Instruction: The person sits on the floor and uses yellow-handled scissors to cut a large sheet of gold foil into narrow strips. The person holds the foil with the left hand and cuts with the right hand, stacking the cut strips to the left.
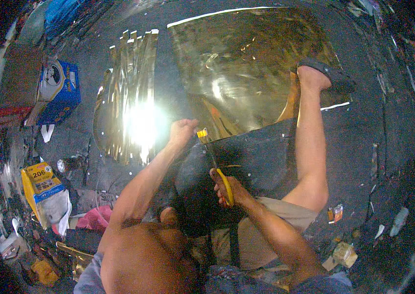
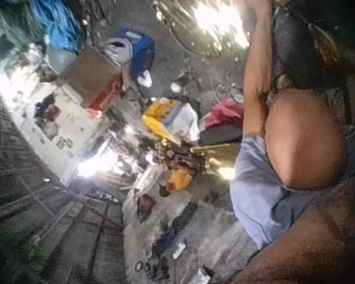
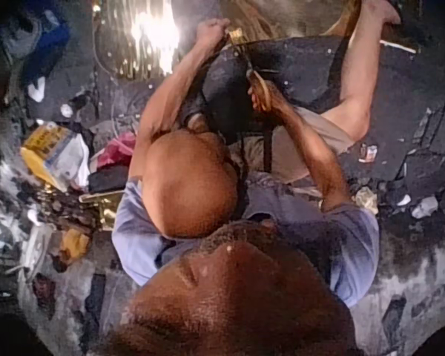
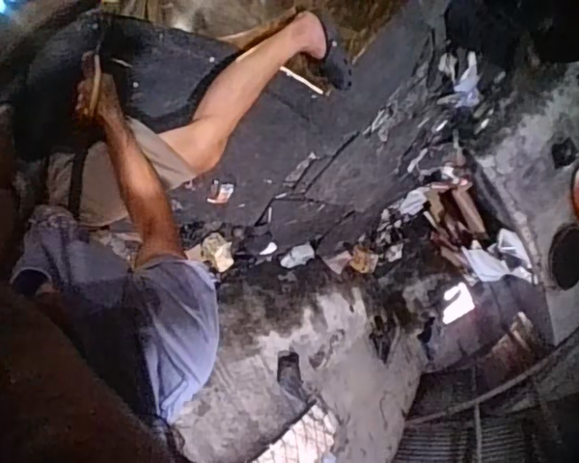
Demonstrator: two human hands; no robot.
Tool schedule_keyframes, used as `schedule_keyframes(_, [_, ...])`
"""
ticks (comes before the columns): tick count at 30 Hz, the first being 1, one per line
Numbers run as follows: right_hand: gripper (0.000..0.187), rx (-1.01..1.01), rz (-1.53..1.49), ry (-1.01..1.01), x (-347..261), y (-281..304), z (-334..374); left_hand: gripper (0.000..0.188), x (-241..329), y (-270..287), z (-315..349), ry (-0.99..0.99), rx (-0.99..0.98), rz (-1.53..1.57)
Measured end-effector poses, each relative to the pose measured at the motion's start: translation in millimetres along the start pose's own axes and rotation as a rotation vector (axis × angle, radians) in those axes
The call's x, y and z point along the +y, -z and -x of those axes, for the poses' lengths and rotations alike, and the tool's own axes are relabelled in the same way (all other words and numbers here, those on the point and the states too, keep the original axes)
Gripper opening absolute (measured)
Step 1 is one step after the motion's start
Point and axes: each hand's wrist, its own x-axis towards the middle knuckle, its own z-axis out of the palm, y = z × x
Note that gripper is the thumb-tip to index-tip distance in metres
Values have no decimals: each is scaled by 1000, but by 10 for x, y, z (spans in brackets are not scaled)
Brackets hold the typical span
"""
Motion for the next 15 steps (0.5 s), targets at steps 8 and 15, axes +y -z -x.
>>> schedule_keyframes(8, [70,22,30,142,-213,9,-145,33,-518,-244,271,-234,-2,-142])
schedule_keyframes(15, [87,30,89,172,-188,9,-154,29,-340,-313,405,-230,67,-205])
